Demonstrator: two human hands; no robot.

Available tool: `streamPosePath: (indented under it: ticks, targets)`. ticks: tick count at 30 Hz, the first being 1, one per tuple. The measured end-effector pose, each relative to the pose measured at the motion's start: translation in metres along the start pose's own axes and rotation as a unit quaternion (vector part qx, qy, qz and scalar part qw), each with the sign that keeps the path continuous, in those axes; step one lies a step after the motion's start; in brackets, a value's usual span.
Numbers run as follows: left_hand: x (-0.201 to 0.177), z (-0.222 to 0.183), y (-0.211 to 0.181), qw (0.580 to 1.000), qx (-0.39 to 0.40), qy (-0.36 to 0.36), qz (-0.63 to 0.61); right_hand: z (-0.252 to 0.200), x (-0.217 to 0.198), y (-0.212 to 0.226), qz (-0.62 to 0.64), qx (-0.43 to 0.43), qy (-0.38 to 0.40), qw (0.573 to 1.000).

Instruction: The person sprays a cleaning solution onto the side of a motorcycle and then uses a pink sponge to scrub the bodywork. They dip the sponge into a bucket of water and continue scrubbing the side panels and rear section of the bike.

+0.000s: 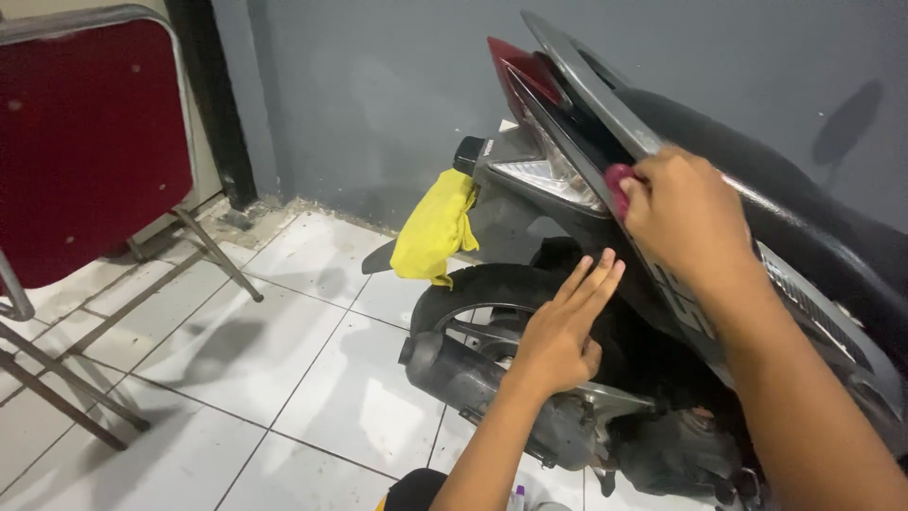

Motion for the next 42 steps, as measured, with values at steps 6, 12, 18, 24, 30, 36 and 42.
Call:
streamPosePath:
  ticks: [6,12,18,24,30,36,42]
  targets:
    - [0.008,0.002,0.008,1.000,0.007,0.010,-0.022,0.022,0.011,-0.008,-0.001,-0.024,-0.038,0.999]
    - [0.001,-0.002,0.000,1.000,-0.009,0.018,-0.013,0.006,-0.014,0.011,0.092,-0.135,-0.159,0.974]
    - [0.017,-0.001,0.010,0.999,0.025,-0.001,-0.022,0.038,0.011,0.015,-0.086,-0.120,-0.175,0.973]
    - [0.032,0.006,0.018,0.999,0.022,0.030,0.019,0.080,0.036,0.027,-0.107,-0.094,-0.170,0.975]
    - [0.024,0.006,0.010,0.998,-0.015,0.065,0.015,0.057,0.029,0.053,-0.135,-0.110,-0.191,0.966]
    - [0.008,0.001,0.000,0.998,-0.021,0.063,-0.022,0.038,0.017,0.066,-0.182,-0.136,-0.229,0.946]
    - [0.014,0.005,0.016,0.999,0.003,0.031,-0.015,0.054,0.044,0.066,-0.277,-0.173,-0.238,0.915]
Point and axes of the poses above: each hand's wrist, its own z-axis towards the middle knuckle, its own x-axis out of the palm, y = z × x, the point moved 10 cm from there along z, towards the middle knuckle, and after that the axes turned 11 degrees about -x, right-handed, at the moved point
